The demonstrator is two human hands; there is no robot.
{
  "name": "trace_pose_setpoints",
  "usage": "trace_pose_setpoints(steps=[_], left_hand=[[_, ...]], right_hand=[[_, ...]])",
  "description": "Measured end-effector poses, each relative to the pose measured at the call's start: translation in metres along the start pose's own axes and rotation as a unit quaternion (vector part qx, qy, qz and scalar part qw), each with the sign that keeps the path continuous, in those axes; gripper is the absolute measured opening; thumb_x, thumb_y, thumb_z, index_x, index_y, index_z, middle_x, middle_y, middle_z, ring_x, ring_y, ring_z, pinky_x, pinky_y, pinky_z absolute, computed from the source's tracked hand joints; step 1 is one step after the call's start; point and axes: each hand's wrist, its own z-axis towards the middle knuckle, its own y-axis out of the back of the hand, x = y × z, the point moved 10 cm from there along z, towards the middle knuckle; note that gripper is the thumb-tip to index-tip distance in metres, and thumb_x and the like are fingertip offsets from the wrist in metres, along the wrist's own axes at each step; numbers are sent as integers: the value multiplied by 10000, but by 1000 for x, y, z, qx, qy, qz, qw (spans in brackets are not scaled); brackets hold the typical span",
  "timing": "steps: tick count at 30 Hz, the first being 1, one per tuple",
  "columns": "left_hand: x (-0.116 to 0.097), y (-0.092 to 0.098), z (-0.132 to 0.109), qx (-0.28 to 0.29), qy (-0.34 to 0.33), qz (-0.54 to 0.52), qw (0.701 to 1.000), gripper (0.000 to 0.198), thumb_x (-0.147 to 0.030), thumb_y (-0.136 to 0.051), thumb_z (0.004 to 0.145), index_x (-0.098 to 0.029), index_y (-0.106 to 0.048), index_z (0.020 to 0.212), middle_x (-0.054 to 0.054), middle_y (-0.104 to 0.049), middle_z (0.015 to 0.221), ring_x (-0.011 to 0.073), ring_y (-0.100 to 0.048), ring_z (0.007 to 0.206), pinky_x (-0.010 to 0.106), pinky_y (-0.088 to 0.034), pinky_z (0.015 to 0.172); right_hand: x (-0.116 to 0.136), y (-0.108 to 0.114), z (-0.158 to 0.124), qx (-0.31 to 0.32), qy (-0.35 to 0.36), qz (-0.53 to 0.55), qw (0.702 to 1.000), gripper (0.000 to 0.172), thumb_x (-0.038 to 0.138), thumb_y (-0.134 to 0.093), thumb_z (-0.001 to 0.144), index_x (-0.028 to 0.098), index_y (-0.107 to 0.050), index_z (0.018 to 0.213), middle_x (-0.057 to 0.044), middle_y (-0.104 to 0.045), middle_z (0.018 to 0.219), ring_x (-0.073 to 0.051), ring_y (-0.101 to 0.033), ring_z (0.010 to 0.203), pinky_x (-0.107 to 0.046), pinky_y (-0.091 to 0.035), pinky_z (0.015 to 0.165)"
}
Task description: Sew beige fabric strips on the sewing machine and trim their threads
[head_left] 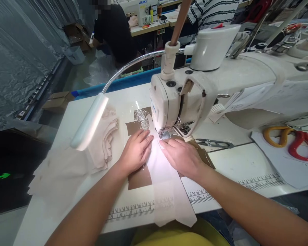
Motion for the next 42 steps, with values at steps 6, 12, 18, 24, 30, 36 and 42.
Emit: trace_pose_setpoints(steps=[6, 12, 18, 24, 30, 36, 42], left_hand=[[-23, 6, -7, 39, -34, -27, 998, 365, -388, -485, 886, -135, -593, 1126, 99, -617, 926, 211, -549, 808, 367, -459, 736], [-22, -7, -7, 97, 27, 87, 991, 257, -156, -380, 881, -141, -635, 908, 85, -623, 829, 221, -552, 784, 346, -421, 666], [-10, 15, -25, 167, 0, 83, 982, 142, -76, -480, 723, -170, -562, 656, 62, -601, 766, 204, -547, 751, 318, -427, 646], [-11, 52, -92, 133, -10, 26, 991, 256, 11, -382, 763, -153, -579, 760, 108, -602, 1051, 225, -554, 996, 379, -479, 837], [-44, 67, -155, -34, 64, 22, 997, 375, -45, -480, 813, -159, -494, 1170, 160, -484, 1281, 275, -429, 1244, 458, -419, 1000], [-77, 40, -170, -26, 62, -2, 998, 531, -293, -639, 803, -134, -454, 1275, 186, -500, 1305, 321, -426, 1251, 514, -379, 1027], [-76, 31, -172, -27, 58, 31, 997, 356, -204, -578, 824, -165, -553, 1176, 146, -596, 1237, 301, -496, 1193, 516, -380, 1017]], right_hand=[[-4, 1, -3, -11, -5, 43, 999, 318, 249, -389, 940, 173, -668, 1073, -52, -679, 803, -182, -600, 732, -293, -425, 665], [-7, 9, -4, -28, -27, 80, 996, 288, 243, -428, 919, 207, -673, 1066, -41, -706, 906, -194, -626, 830, -302, -458, 727], [-12, 18, -8, -47, -46, 126, 990, 323, 209, -433, 902, 198, -667, 1125, -37, -701, 1022, -186, -642, 870, -298, -493, 728], [-10, 16, -12, -46, -28, 139, 989, 359, 151, -437, 872, 200, -668, 1141, -30, -683, 1058, -190, -641, 872, -294, -512, 675], [-2, 16, -15, -46, 1, 137, 990, 363, 115, -449, 858, 205, -664, 1136, -29, -672, 1050, -181, -642, 837, -299, -511, 656], [10, 10, -10, -29, 74, 129, 989, 309, 182, -496, 886, 192, -635, 1162, -52, -669, 1074, -193, -639, 882, -311, -511, 723], [11, 6, -4, -7, 68, 142, 988, 235, 227, -465, 918, 193, -686, 990, -36, -681, 970, -175, -631, 859, -284, -477, 735]])
